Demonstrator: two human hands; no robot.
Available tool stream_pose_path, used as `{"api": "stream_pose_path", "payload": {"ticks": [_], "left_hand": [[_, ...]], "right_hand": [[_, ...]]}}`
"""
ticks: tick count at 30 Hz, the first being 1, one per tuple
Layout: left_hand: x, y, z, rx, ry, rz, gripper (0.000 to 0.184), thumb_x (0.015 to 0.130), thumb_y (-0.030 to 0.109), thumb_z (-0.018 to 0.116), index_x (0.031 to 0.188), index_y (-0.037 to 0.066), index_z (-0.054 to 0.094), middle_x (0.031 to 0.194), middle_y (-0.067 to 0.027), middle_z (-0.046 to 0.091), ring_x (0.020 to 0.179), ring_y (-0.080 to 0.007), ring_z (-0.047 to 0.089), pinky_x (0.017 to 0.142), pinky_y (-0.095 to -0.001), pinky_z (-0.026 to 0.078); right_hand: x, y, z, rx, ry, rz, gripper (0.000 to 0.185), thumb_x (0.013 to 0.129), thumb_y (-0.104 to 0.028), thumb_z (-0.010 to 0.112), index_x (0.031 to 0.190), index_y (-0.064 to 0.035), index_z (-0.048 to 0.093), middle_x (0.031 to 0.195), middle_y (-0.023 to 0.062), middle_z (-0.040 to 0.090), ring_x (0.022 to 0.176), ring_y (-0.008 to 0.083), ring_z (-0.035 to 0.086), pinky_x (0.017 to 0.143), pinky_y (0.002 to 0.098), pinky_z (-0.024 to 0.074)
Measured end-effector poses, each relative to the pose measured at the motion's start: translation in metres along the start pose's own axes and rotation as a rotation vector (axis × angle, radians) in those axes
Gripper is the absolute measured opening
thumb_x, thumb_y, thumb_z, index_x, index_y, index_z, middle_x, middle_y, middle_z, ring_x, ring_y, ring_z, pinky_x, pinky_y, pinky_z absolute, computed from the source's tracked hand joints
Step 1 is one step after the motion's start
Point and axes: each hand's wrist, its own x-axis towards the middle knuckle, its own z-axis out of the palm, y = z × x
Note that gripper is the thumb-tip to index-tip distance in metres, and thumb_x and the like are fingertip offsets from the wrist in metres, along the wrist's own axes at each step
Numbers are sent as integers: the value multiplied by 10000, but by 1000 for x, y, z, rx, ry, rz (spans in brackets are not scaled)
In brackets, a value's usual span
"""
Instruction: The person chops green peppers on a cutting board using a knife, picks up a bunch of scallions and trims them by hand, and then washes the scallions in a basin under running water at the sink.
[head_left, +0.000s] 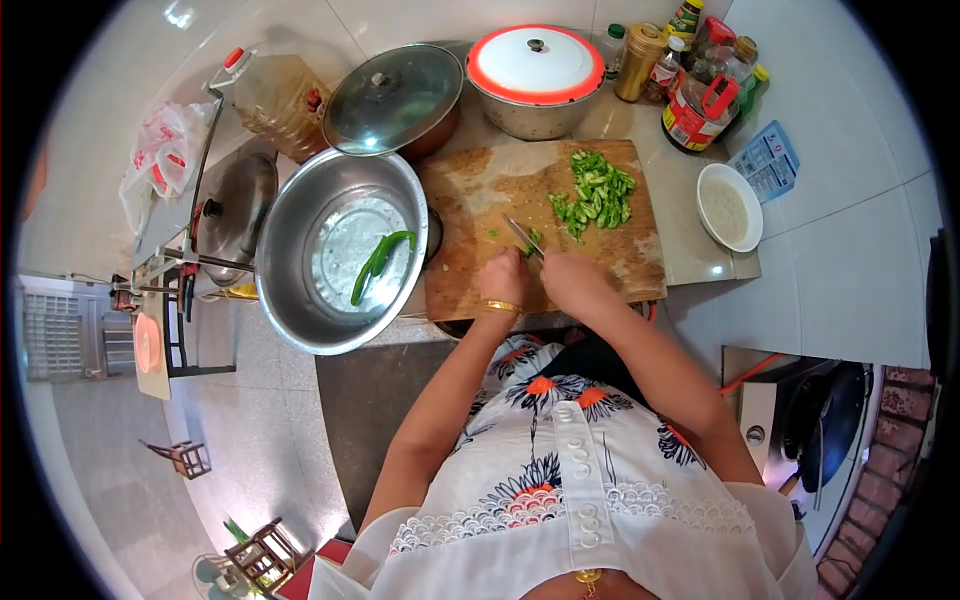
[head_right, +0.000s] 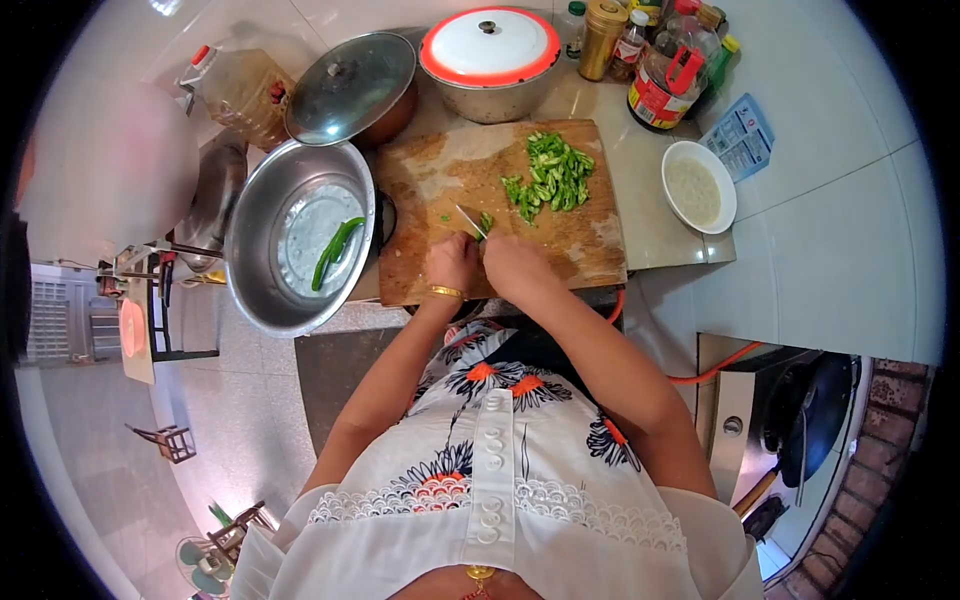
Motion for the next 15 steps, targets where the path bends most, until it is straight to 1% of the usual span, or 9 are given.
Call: {"api": "stream_pose_path", "payload": {"ticks": [3,5,8,11,15], "left_hand": [[-1,-1,1,-27,25,-15,119,698,168,599,751,63,608,733,-135,598,685,-305,577,617,-395,460],[-2,-3,0,-103,68,10,123,698,177,604,746,64,610,730,-133,598,690,-303,577,620,-394,460],[-2,-2,-1,-124,73,-5,126,697,182,607,743,65,613,727,-132,598,689,-302,578,623,-392,460],[-1,-1,-2,-115,51,-23,126,699,183,605,742,65,612,725,-133,599,688,-301,579,622,-392,460],[-2,0,-1,-85,40,-32,118,699,179,602,738,68,611,723,-135,598,683,-302,579,615,-395,460]], "right_hand": [[1,-1,0,2,31,-20,212,813,-116,381,892,42,499,838,255,578,812,392,567,710,469,441],[-2,5,-7,65,-5,42,223,822,-134,384,913,36,493,833,241,583,817,390,566,713,467,439],[-14,9,-12,46,6,-3,223,826,-151,391,918,28,488,810,240,585,808,385,570,713,463,439],[-23,5,-15,-47,-30,-10,215,825,-139,387,915,29,487,802,247,584,804,383,573,715,458,438],[-20,-3,-11,-52,-42,17,208,820,-121,381,911,29,492,806,254,584,803,387,575,716,460,439]]}}
